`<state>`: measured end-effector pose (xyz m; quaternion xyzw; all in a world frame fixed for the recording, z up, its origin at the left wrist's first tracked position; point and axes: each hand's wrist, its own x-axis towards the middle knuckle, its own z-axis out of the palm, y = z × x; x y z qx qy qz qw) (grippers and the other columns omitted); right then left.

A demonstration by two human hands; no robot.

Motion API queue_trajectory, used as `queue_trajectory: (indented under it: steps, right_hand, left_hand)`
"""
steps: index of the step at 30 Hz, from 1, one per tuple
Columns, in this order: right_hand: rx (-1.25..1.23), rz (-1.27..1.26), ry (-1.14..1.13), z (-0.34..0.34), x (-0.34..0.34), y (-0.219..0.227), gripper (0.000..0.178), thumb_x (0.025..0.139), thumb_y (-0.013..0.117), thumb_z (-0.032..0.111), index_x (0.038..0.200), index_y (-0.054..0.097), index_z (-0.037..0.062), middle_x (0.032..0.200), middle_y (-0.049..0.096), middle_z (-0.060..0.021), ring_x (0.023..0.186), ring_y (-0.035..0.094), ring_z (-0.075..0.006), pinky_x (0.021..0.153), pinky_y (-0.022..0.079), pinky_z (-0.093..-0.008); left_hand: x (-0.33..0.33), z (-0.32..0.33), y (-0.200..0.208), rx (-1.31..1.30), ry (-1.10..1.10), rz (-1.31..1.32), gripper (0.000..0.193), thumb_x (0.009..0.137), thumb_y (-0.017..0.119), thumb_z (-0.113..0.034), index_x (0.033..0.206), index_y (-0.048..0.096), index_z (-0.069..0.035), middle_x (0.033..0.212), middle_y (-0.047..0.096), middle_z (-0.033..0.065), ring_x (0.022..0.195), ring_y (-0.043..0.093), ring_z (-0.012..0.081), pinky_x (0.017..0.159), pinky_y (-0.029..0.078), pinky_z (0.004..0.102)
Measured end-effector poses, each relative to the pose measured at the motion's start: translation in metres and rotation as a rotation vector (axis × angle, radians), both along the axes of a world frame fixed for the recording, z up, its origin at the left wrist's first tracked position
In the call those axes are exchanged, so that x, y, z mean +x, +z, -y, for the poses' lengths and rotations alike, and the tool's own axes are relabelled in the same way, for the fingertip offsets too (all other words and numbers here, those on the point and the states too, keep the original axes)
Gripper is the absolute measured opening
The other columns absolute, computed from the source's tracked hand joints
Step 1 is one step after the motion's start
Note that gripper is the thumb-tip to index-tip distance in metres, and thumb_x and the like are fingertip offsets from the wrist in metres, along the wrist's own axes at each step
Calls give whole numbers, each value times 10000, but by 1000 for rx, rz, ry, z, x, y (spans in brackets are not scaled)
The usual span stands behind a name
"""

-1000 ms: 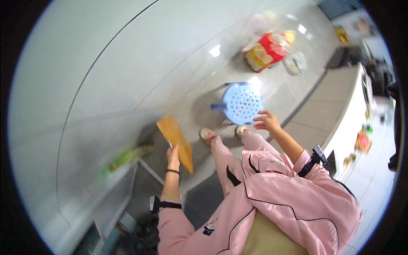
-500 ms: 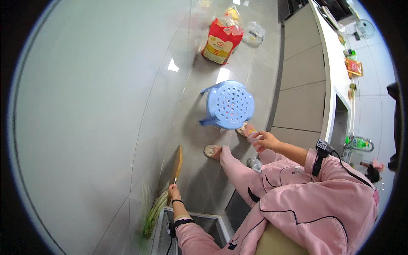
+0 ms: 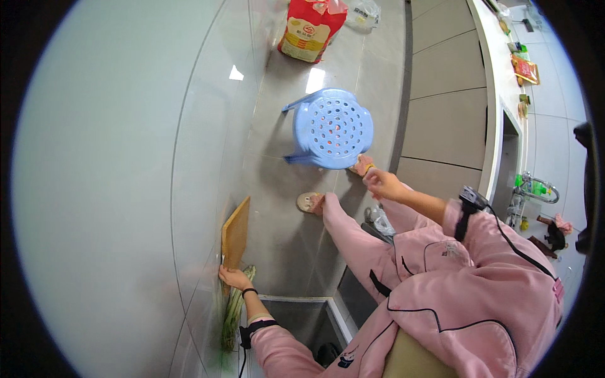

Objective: The person washes a wooden cutting board under running water, then retrieves a bowl and a bag of rice from a cabinet. They pour rice into the bowl and place the bowl on the counter.

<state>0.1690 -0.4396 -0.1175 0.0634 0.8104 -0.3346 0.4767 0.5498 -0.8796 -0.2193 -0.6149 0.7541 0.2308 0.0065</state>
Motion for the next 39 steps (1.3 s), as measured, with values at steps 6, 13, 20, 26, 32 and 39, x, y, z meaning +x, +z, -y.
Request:
queue_trajectory:
  steps: [6,13,20,26,32,39]
  right_hand:
    - [166,-513,309,30,-81,-165,580,719,733,269,1199,518,25,1091,626,-224,1048,603,-364,859,503,-441]
    - [340,-258,346,66,-117,-224,1271,597,855,452,1510,11,189,1224,598,-195,1148,539,-424,1016,393,-513]
    - [24,-379,396,105,-97,-217,1436,484,918,290,1521,-62,124,1209,569,-296,1089,546,-446,1033,362,-460]
    - [71,-271,294,206,-65,-207,1350,545,875,181,1526,-51,235,1201,523,-253,1038,548,-424,907,473,-461]
    - [-276,-129,361,196,-93,-215,1000,574,841,229,1438,352,108,1109,621,-230,992,611,-389,874,494,-445]
    - [-68,-298,-38,-27,-299,-173,160,701,706,228,770,700,84,795,688,-164,746,677,-298,683,526,-416]
  left_hand:
    - [-3,-31,-13,-3,-60,256,536,883,519,41,1391,349,36,1514,193,231,1349,323,382,1067,371,453]
    - [20,-88,-7,182,104,162,507,908,565,-26,1373,371,38,1527,168,237,1282,402,370,1026,407,451]
    - [17,-192,24,366,32,329,396,854,596,50,1222,451,41,1275,422,187,1150,489,345,942,453,396]
    - [-23,-215,40,445,78,224,346,858,580,60,1190,482,37,1233,442,177,1090,523,318,914,472,394]
    - [-70,-204,71,345,69,144,311,887,562,35,1191,497,33,1182,503,163,1049,556,288,906,474,383]
    - [-234,-271,96,352,124,57,330,865,589,7,1184,514,42,1183,543,175,1067,571,279,942,464,384]
